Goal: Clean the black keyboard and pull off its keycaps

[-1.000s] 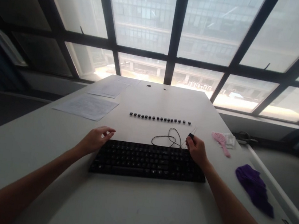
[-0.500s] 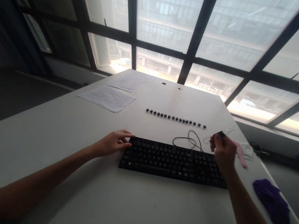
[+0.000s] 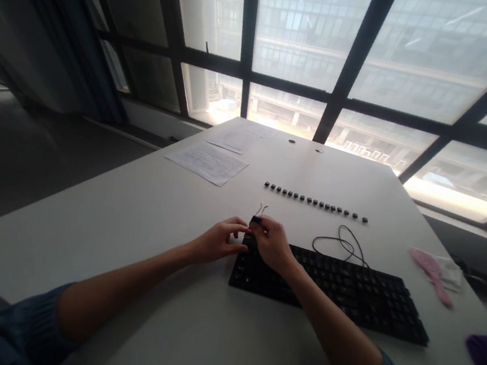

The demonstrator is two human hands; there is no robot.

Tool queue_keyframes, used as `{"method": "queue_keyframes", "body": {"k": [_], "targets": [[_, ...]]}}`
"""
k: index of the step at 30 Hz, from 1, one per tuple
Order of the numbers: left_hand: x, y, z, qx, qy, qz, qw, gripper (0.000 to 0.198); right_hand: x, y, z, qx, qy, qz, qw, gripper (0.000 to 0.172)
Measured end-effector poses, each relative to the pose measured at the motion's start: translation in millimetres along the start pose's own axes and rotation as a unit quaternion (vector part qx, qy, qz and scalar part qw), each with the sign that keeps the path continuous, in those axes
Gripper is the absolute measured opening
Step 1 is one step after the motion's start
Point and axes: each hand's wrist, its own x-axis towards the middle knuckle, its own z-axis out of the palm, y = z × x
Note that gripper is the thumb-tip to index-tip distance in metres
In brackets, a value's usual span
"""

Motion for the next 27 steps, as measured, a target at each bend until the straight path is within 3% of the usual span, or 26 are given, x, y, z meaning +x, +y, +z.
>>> {"method": "queue_keyframes", "body": {"k": [5, 9, 12, 27], "targets": [[0, 1, 1.4, -0.008, -0.011, 0.022, 1.0, 0.045, -2, 11, 6, -0.008, -0.009, 0.021, 1.0, 0.026], [-1, 3, 0.2, -0.01, -0.014, 0.009, 1.0, 0.044, -3, 12, 3, 0.018, 0.023, 0.041, 0.999, 0.027], [0, 5, -0.7, -0.012, -0.017, 0.002, 1.0, 0.044, -3, 13, 2, 0.025, 0.014, 0.046, 0.999, 0.028], [2, 9, -3.2, -0.015, -0.026, 0.014, 0.999, 0.039, -10, 4, 2, -0.032, -0.049, -0.025, 0.998, 0.021]]}}
